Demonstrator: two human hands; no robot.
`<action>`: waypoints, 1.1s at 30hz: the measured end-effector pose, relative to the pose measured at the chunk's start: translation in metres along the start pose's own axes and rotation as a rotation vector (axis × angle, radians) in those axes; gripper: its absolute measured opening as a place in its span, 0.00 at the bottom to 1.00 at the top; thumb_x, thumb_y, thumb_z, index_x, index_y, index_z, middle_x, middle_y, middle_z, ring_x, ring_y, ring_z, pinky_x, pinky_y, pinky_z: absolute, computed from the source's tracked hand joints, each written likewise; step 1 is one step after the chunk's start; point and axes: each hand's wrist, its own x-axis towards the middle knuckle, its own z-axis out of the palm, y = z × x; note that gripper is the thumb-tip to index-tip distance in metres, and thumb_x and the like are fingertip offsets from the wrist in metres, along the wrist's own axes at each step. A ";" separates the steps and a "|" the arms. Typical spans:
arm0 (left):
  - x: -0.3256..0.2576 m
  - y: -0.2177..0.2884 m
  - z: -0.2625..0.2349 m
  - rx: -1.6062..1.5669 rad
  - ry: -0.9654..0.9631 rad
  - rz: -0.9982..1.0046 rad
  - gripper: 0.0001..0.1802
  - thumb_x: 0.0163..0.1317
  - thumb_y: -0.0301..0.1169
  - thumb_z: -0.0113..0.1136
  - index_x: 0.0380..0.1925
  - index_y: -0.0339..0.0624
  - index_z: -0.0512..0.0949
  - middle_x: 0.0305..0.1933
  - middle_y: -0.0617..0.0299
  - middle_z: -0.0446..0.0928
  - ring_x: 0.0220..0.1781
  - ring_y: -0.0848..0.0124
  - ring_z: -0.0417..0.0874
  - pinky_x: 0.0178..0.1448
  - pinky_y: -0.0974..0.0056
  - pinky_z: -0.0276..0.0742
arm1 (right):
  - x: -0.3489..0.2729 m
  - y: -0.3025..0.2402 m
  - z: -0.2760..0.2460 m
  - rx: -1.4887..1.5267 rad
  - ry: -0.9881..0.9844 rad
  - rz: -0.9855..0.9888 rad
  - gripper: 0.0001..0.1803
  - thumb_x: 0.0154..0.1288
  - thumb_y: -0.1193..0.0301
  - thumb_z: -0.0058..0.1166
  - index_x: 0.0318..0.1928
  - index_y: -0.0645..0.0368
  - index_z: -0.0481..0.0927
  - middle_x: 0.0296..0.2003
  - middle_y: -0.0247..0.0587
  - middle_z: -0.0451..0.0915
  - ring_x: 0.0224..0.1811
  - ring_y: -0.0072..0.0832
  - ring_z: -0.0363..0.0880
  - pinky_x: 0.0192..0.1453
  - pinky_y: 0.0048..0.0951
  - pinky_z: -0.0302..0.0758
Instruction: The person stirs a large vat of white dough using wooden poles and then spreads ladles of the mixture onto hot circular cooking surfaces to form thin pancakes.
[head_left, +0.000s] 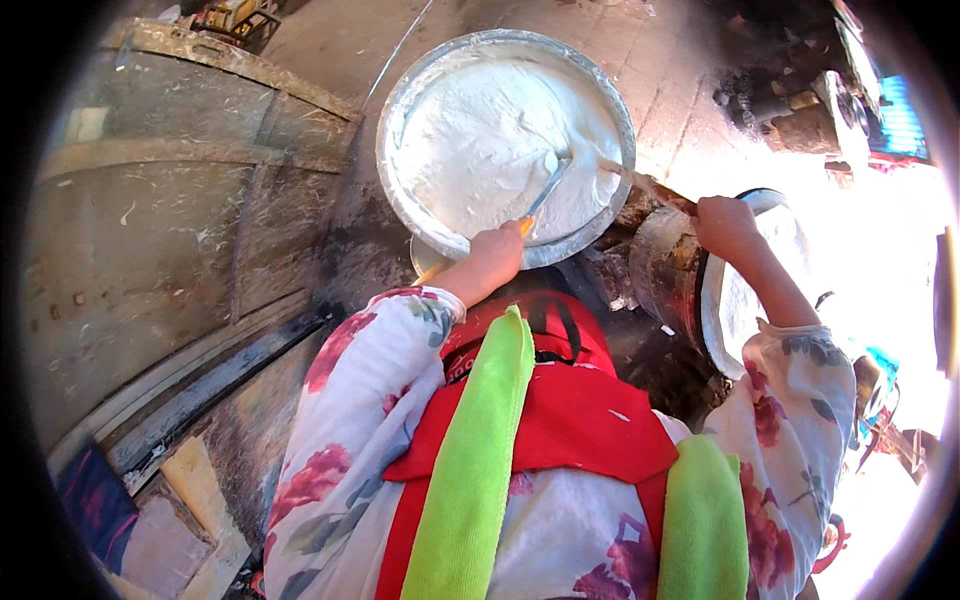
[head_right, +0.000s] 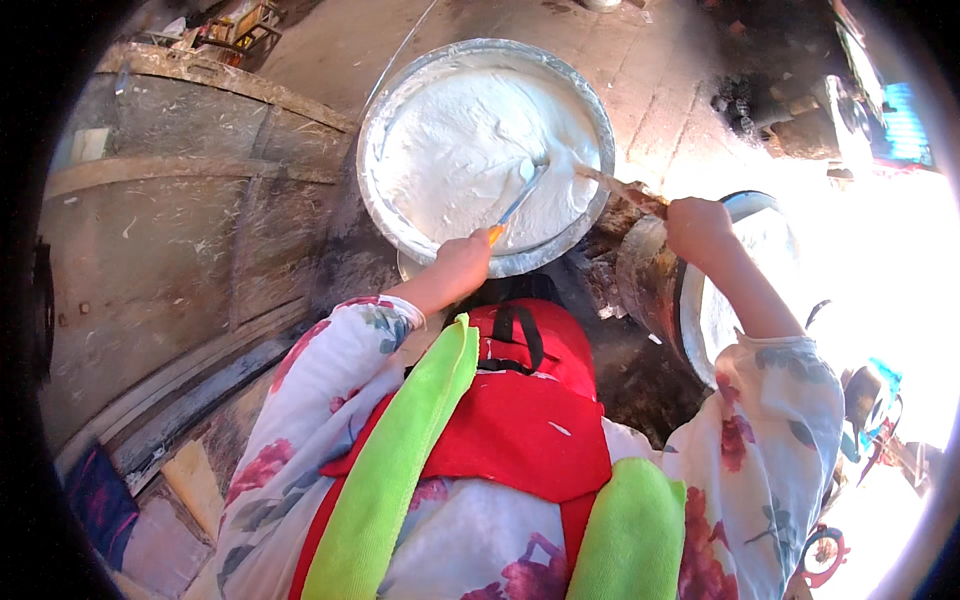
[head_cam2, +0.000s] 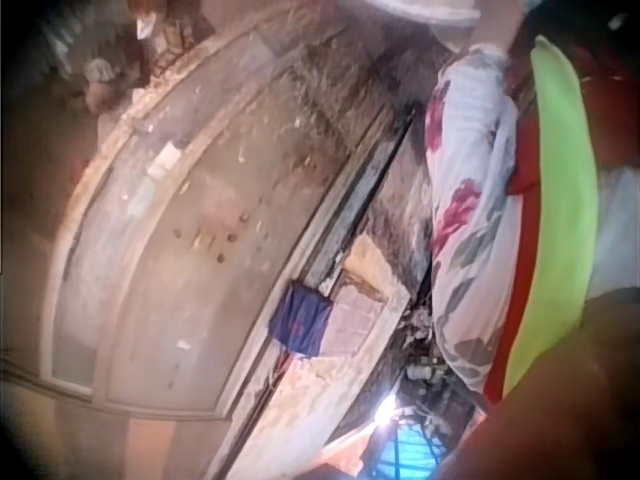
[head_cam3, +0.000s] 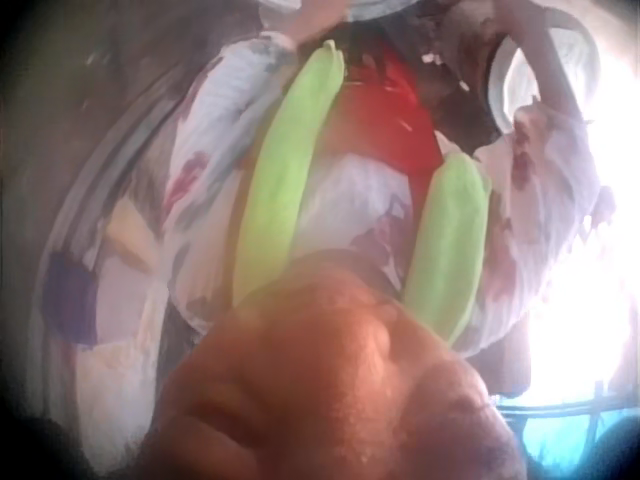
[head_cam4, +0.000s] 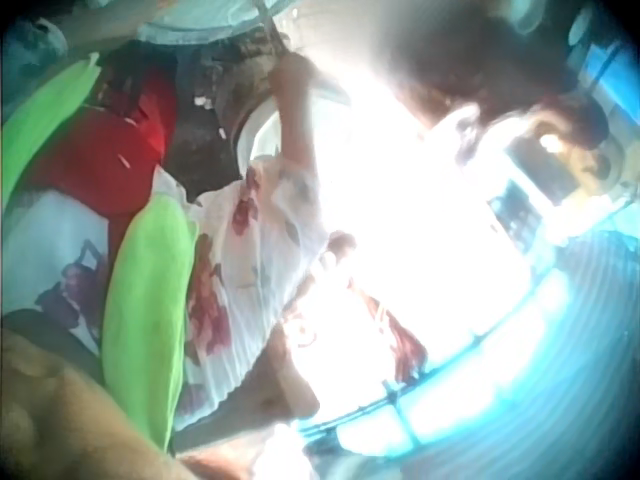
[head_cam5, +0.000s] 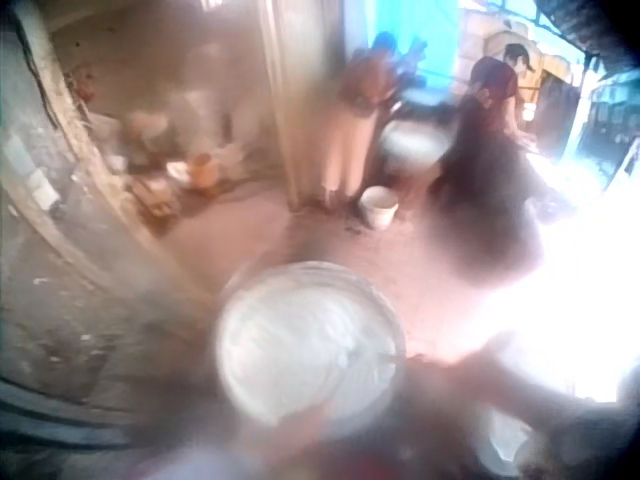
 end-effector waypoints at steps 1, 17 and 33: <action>-0.009 -0.007 0.005 0.005 0.006 0.023 0.15 0.57 0.28 0.52 0.43 0.31 0.70 0.32 0.46 0.81 0.36 0.51 0.84 0.40 0.52 0.79 | -0.010 -0.009 0.003 -0.006 -0.017 -0.007 0.14 0.60 0.62 0.52 0.32 0.61 0.81 0.30 0.51 0.81 0.36 0.46 0.81 0.41 0.43 0.77; -0.213 -0.179 -0.043 0.228 0.339 -0.058 0.12 0.59 0.32 0.55 0.36 0.38 0.66 0.26 0.47 0.79 0.31 0.49 0.82 0.36 0.49 0.78 | -0.145 -0.167 -0.062 -0.165 0.132 -0.005 0.09 0.55 0.67 0.55 0.28 0.60 0.80 0.25 0.49 0.80 0.32 0.43 0.81 0.37 0.40 0.77; -0.182 -0.188 -0.050 -0.687 0.147 -0.124 0.16 0.59 0.37 0.59 0.35 0.33 0.71 0.19 0.58 0.74 0.15 0.71 0.75 0.21 0.64 0.72 | -0.181 -0.168 0.038 0.450 0.252 0.320 0.18 0.64 0.57 0.48 0.40 0.60 0.78 0.34 0.54 0.80 0.41 0.48 0.79 0.46 0.46 0.73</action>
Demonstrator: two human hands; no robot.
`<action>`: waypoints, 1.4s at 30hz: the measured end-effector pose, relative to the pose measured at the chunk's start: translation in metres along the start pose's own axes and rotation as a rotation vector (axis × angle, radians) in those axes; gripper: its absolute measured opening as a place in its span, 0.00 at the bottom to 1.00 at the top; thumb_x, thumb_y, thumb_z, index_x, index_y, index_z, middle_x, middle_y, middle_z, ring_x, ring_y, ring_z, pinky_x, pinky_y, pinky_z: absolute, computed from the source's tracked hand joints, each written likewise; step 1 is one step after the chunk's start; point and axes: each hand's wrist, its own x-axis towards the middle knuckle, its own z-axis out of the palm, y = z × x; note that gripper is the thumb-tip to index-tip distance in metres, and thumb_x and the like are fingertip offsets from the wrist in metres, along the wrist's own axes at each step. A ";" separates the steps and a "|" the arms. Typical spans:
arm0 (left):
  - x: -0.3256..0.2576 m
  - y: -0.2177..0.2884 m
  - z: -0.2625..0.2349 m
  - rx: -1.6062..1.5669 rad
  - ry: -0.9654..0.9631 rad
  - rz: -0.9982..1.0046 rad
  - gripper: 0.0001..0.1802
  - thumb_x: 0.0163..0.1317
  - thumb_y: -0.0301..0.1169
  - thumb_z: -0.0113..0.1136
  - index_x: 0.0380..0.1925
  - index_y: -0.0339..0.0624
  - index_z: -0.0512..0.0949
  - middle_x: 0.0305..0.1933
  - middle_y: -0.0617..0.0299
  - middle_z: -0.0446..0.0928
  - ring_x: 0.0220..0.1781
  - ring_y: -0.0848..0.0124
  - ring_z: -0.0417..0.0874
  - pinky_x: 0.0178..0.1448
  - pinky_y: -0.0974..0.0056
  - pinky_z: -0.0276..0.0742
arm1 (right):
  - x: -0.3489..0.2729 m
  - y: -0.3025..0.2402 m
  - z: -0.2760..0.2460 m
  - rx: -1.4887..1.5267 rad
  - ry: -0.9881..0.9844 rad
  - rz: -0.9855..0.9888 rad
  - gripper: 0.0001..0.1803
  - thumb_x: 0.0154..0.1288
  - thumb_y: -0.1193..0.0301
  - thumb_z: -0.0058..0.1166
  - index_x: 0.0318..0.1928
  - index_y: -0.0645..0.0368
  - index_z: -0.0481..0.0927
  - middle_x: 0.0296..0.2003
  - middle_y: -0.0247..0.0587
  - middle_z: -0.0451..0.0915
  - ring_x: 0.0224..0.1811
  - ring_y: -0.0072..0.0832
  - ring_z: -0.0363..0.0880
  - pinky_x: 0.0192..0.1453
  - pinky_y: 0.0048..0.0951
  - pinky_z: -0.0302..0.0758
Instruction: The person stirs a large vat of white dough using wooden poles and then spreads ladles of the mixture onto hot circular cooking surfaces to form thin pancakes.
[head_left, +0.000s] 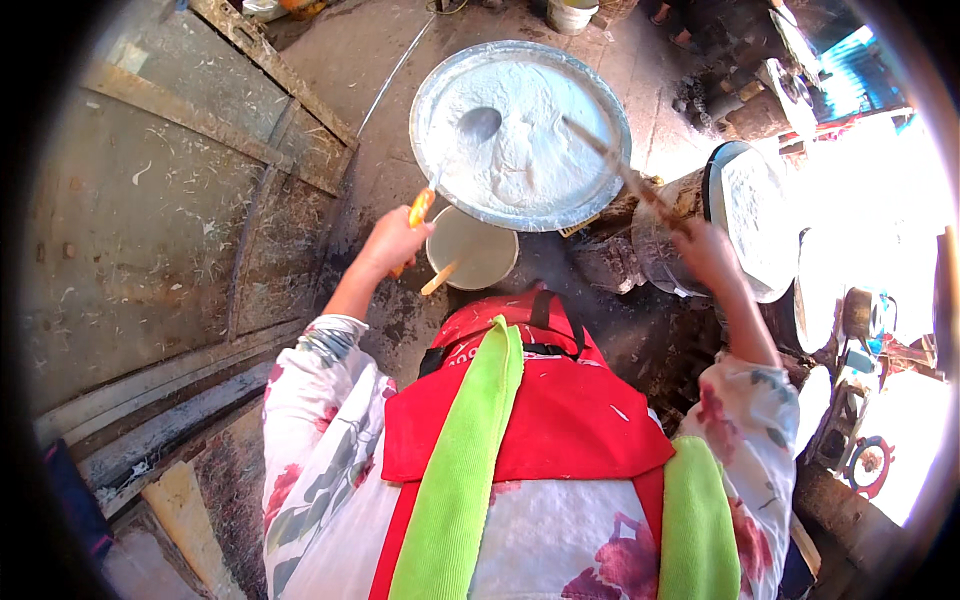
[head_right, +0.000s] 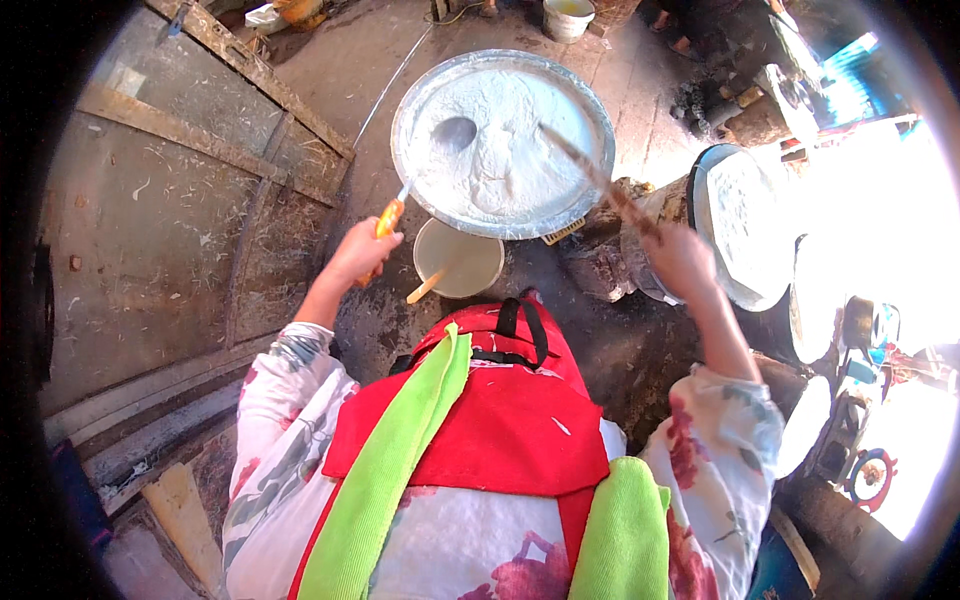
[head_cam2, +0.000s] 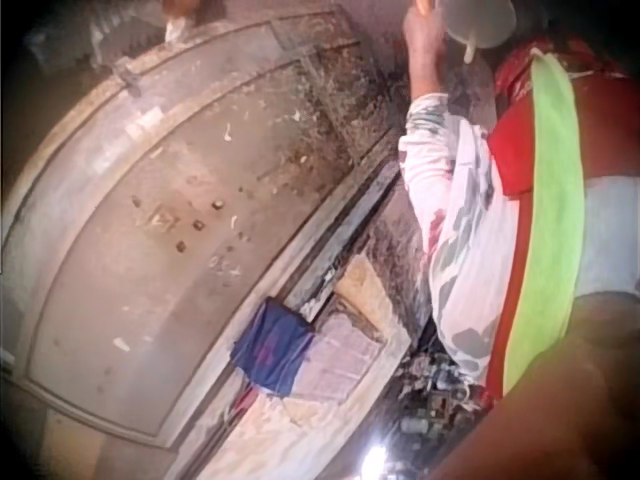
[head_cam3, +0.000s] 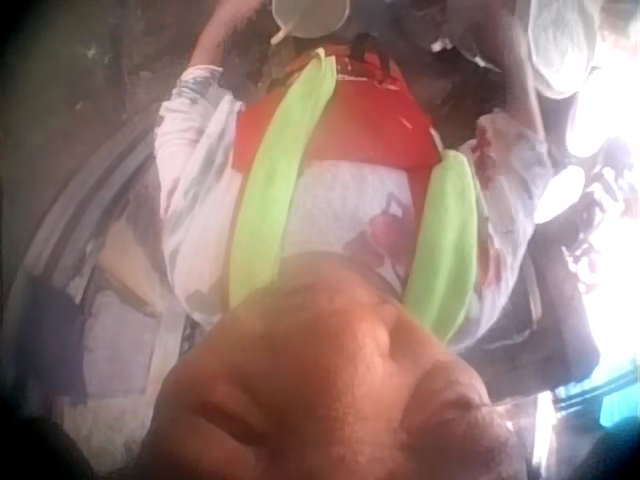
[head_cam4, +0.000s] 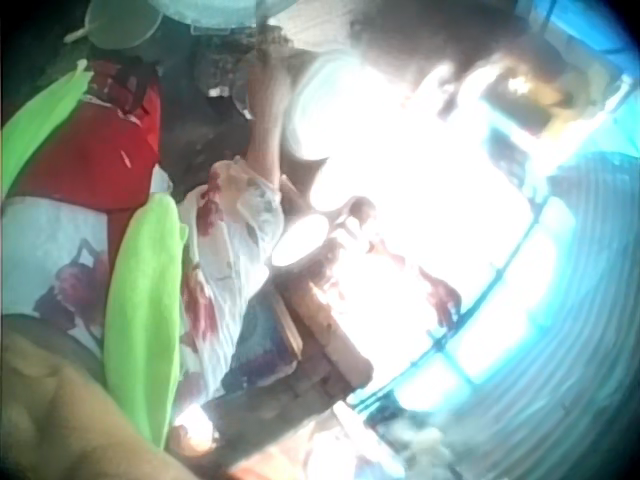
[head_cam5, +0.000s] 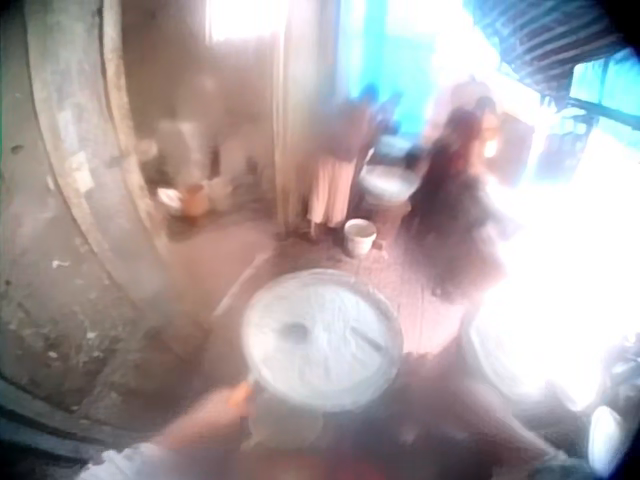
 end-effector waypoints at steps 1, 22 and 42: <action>0.005 -0.008 0.011 0.018 0.011 -0.011 0.16 0.58 0.37 0.59 0.34 0.33 0.71 0.20 0.57 0.75 0.16 0.69 0.77 0.22 0.63 0.73 | 0.002 0.003 0.025 0.063 -0.004 0.004 0.19 0.62 0.56 0.49 0.41 0.60 0.78 0.35 0.55 0.80 0.42 0.49 0.79 0.46 0.46 0.73; 0.073 0.018 0.128 -0.434 -0.172 -0.384 0.13 0.64 0.39 0.54 0.32 0.43 0.66 0.18 0.67 0.65 0.14 0.74 0.66 0.16 0.67 0.62 | 0.047 -0.038 0.234 1.520 -0.742 0.305 0.20 0.67 0.53 0.50 0.24 0.51 0.69 0.16 0.25 0.63 0.14 0.16 0.58 0.19 0.22 0.56; -0.024 0.072 0.101 -1.675 -0.627 -0.279 0.10 0.70 0.37 0.46 0.35 0.42 0.71 0.17 0.74 0.61 0.15 0.83 0.62 0.22 0.74 0.61 | -0.004 -0.088 0.180 1.535 -0.844 0.262 0.24 0.67 0.48 0.46 0.20 0.51 0.68 0.14 0.28 0.63 0.15 0.20 0.60 0.19 0.22 0.55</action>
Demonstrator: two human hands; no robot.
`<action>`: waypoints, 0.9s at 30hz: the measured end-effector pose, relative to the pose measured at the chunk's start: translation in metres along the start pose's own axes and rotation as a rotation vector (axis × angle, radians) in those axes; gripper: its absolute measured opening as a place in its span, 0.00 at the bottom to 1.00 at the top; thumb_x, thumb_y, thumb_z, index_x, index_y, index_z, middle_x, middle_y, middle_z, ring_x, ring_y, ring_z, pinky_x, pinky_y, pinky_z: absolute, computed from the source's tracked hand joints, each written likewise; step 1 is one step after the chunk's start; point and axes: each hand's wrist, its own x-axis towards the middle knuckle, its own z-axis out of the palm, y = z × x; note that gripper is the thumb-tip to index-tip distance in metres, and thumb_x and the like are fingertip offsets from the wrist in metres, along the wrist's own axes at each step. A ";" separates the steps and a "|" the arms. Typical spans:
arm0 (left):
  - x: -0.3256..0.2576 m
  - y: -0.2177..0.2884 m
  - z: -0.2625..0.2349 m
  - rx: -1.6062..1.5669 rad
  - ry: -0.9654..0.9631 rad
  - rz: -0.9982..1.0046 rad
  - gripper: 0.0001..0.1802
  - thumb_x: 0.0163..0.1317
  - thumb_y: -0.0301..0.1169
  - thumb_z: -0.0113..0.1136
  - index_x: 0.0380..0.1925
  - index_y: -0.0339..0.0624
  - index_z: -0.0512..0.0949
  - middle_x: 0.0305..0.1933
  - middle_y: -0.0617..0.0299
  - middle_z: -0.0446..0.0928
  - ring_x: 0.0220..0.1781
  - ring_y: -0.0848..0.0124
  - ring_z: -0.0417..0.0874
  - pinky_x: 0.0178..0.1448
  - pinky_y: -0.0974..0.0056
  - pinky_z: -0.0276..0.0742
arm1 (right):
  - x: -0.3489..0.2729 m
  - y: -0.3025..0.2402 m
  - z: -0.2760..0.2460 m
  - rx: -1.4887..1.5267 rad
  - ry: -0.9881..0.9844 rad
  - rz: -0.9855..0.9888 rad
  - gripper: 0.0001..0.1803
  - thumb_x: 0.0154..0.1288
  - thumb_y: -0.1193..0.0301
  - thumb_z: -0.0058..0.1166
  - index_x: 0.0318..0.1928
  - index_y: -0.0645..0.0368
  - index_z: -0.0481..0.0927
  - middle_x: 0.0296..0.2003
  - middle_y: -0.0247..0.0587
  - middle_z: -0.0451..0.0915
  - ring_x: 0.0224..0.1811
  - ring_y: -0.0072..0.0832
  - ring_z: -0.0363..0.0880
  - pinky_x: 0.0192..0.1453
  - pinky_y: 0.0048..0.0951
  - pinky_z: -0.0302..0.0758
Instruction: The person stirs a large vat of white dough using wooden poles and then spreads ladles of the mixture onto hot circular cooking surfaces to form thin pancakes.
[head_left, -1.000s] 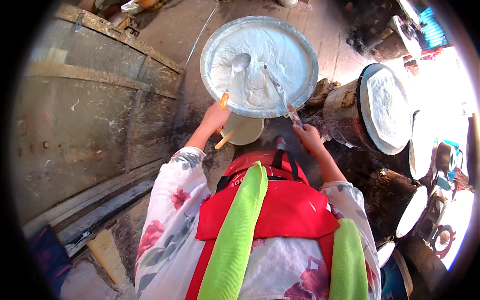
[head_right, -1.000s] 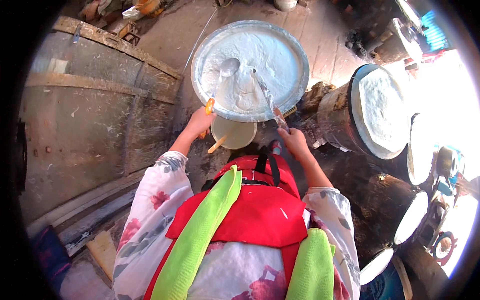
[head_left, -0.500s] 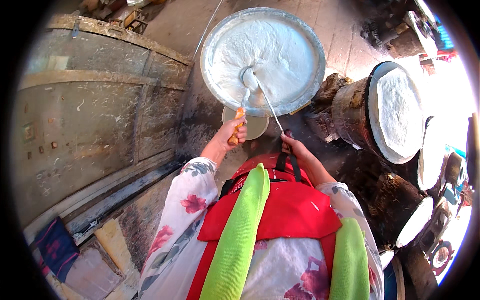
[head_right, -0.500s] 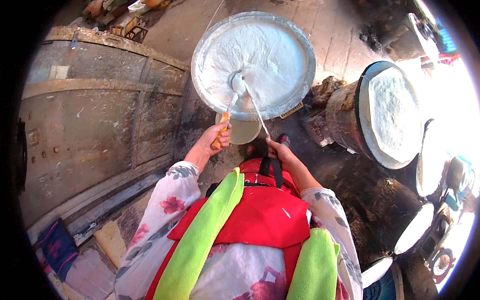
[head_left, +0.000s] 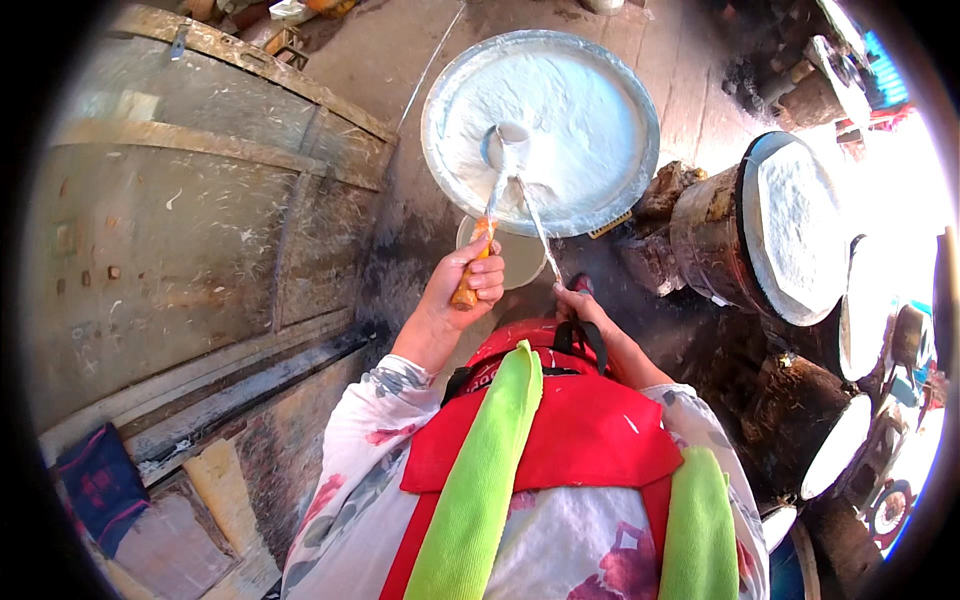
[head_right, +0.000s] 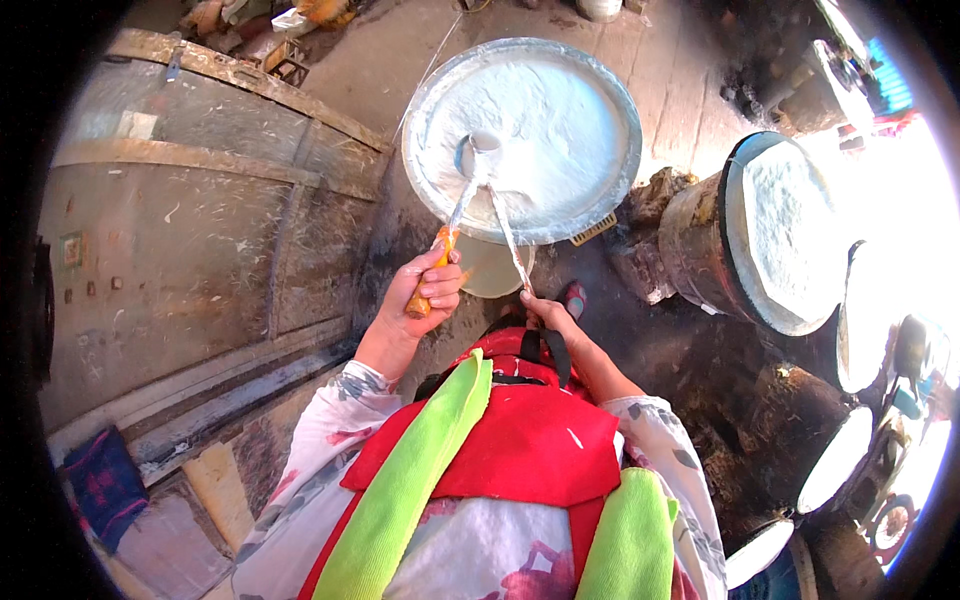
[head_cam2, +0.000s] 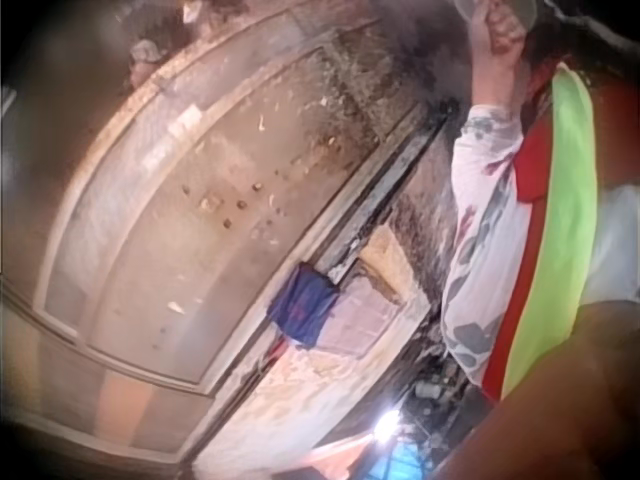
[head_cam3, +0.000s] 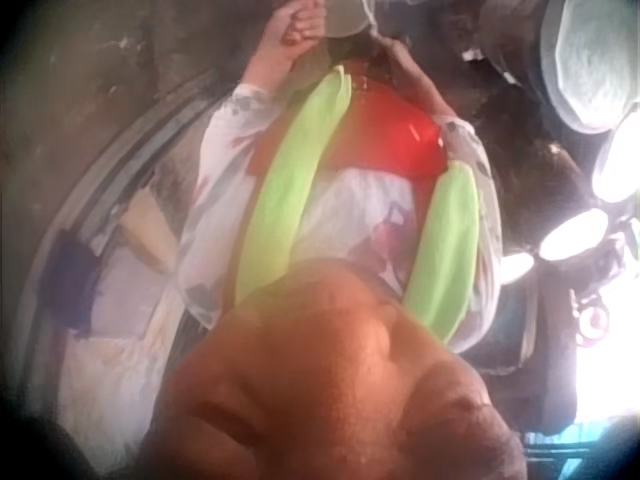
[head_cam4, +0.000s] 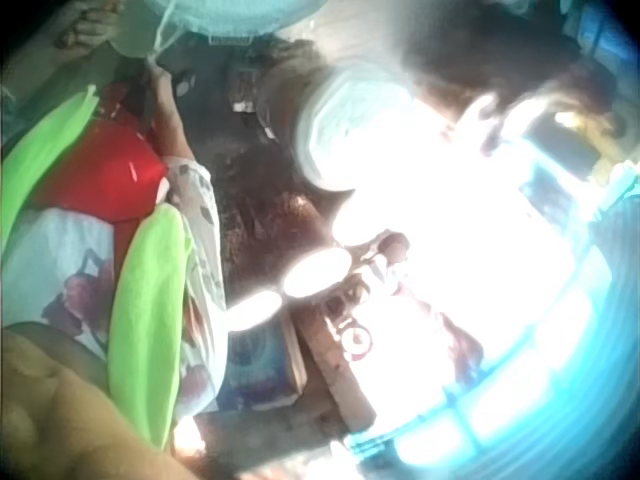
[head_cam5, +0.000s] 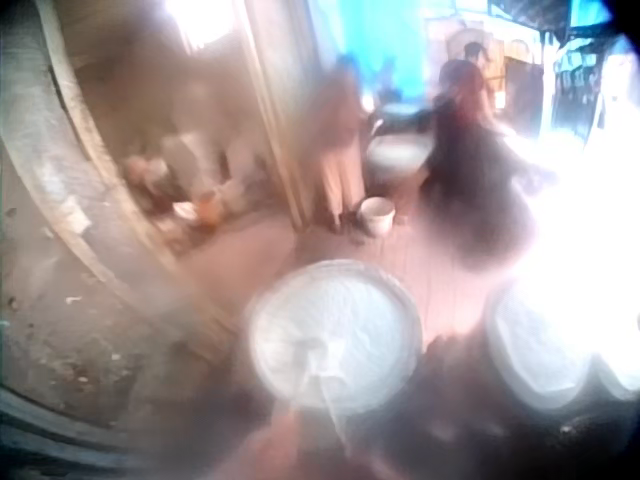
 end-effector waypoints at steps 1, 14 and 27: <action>-0.007 0.002 0.005 -0.001 -0.003 0.005 0.10 0.70 0.36 0.46 0.35 0.42 0.70 0.17 0.74 0.61 0.14 0.83 0.62 0.21 0.74 0.61 | 0.007 0.008 0.000 0.044 -0.067 -0.025 0.24 0.67 0.48 0.45 0.20 0.50 0.66 0.14 0.27 0.62 0.15 0.20 0.59 0.19 0.23 0.55; -0.068 0.026 0.091 -0.029 -0.349 0.037 0.11 0.73 0.35 0.38 0.43 0.36 0.62 0.16 0.71 0.62 0.11 0.82 0.65 0.17 0.75 0.65 | -0.056 -0.069 0.063 0.189 -0.198 -0.278 0.24 0.71 0.48 0.38 0.23 0.50 0.60 0.13 0.28 0.57 0.11 0.20 0.51 0.15 0.23 0.50; -0.028 0.044 -0.016 0.694 0.301 0.104 0.11 0.67 0.40 0.52 0.34 0.46 0.67 0.18 0.71 0.62 0.13 0.80 0.64 0.17 0.73 0.61 | -0.024 -0.047 0.007 -0.321 0.454 -0.506 0.28 0.61 0.48 0.55 0.29 0.66 0.77 0.24 0.37 0.78 0.25 0.27 0.75 0.33 0.31 0.71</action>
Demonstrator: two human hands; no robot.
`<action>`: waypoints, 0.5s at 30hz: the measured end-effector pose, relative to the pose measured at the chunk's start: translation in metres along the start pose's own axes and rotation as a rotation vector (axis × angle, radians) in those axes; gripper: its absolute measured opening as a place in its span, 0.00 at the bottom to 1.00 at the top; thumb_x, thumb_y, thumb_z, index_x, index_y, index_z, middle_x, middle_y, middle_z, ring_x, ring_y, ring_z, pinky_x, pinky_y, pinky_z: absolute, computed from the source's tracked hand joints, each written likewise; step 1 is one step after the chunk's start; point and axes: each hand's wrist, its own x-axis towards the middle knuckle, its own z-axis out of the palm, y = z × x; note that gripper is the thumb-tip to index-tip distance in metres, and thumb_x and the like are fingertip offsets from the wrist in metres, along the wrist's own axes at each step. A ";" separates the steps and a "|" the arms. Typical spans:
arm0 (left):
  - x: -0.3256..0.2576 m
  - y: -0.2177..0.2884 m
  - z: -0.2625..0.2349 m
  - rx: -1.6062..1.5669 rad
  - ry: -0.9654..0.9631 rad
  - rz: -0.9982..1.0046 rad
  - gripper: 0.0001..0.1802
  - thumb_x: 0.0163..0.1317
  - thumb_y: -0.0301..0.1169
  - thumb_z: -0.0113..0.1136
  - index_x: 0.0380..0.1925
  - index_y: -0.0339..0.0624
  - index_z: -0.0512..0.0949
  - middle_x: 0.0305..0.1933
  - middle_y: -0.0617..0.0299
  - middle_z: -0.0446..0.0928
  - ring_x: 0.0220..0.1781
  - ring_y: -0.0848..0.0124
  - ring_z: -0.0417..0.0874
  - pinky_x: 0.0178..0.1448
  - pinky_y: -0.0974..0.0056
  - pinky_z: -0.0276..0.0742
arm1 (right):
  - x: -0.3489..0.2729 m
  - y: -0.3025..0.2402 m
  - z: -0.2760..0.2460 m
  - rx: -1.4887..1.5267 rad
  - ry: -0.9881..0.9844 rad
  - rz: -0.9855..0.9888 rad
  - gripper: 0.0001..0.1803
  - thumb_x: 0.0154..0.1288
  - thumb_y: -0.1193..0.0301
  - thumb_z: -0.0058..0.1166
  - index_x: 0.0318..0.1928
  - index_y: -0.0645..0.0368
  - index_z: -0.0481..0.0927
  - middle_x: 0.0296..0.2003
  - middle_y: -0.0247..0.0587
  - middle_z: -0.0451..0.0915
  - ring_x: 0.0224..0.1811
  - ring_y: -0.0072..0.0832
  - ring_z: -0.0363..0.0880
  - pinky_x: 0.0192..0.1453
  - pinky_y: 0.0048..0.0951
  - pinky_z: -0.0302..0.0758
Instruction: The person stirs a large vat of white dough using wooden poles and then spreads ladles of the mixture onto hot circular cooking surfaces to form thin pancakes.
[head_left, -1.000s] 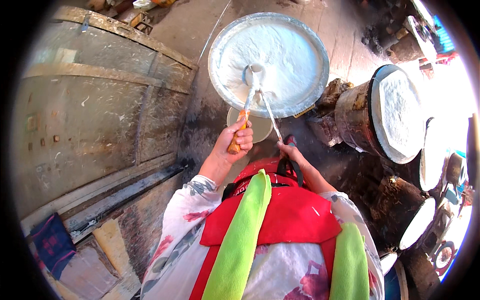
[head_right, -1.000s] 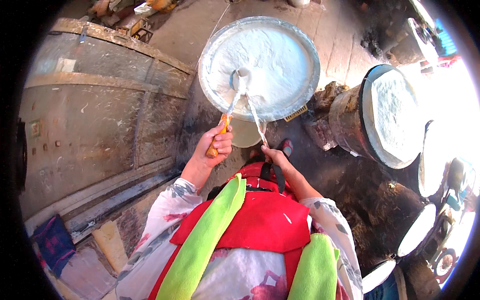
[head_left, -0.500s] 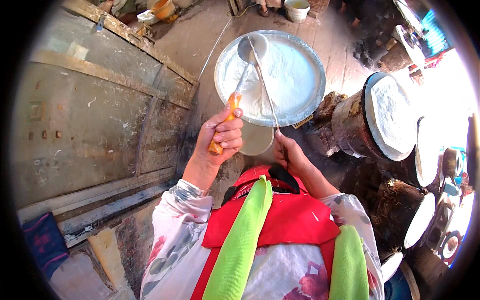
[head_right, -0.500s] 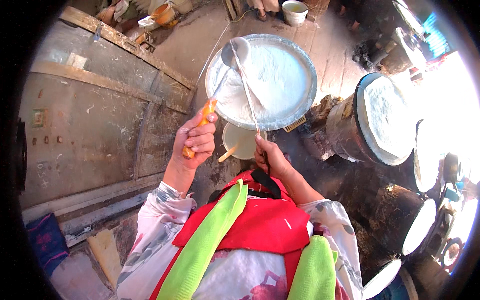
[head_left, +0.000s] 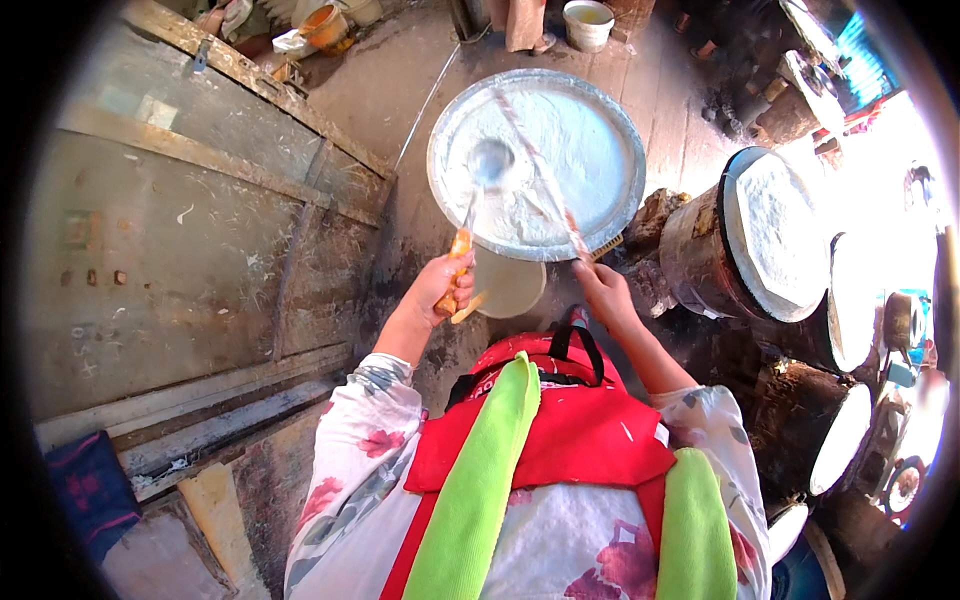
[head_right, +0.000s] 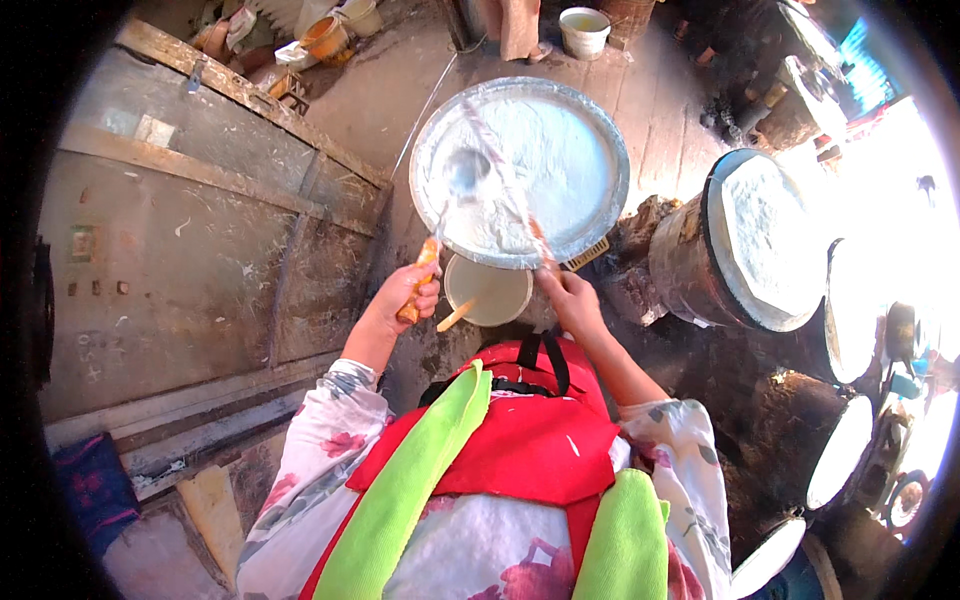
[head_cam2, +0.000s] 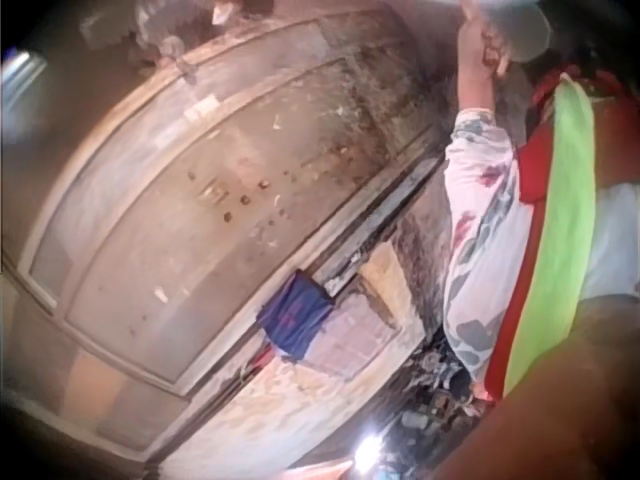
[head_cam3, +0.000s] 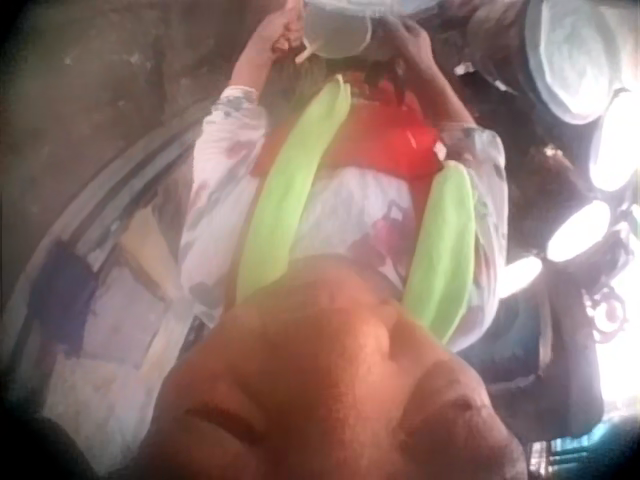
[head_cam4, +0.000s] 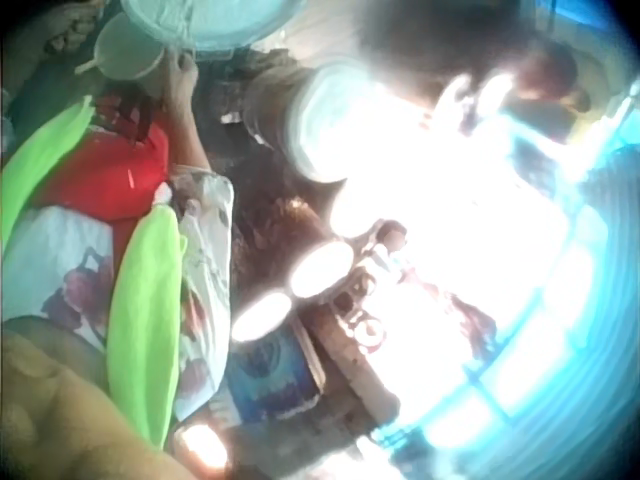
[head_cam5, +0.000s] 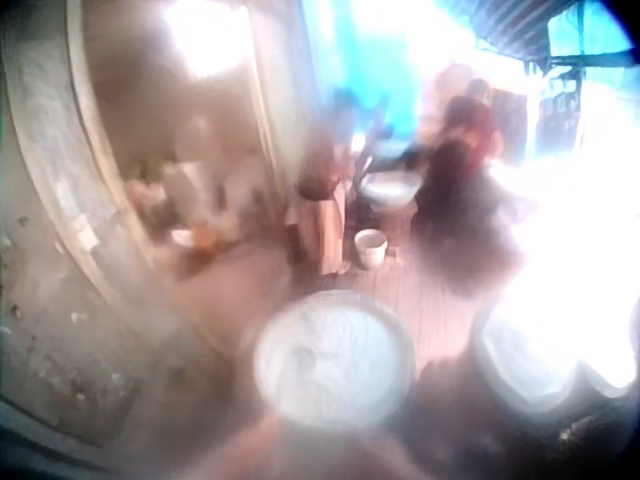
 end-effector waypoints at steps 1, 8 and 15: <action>0.010 -0.013 -0.013 -0.010 0.050 -0.056 0.11 0.65 0.39 0.54 0.32 0.47 0.67 0.18 0.70 0.63 0.14 0.79 0.64 0.17 0.72 0.61 | -0.005 0.002 -0.008 -0.003 -0.008 0.016 0.28 0.61 0.48 0.55 0.29 0.66 0.77 0.24 0.37 0.78 0.25 0.27 0.75 0.33 0.31 0.71; 0.056 -0.027 -0.014 0.733 0.515 0.189 0.15 0.62 0.35 0.56 0.35 0.33 0.67 0.19 0.57 0.72 0.13 0.67 0.75 0.18 0.61 0.70 | 0.009 0.062 -0.047 -0.620 0.138 -0.040 0.21 0.62 0.54 0.52 0.34 0.63 0.76 0.29 0.60 0.79 0.36 0.52 0.79 0.39 0.47 0.73; 0.081 -0.048 -0.027 1.102 0.581 0.000 0.20 0.61 0.38 0.56 0.39 0.28 0.68 0.26 0.46 0.78 0.18 0.59 0.81 0.22 0.55 0.76 | 0.041 0.064 -0.043 -0.925 0.062 -0.125 0.15 0.64 0.60 0.48 0.35 0.61 0.72 0.28 0.58 0.80 0.34 0.53 0.80 0.40 0.50 0.74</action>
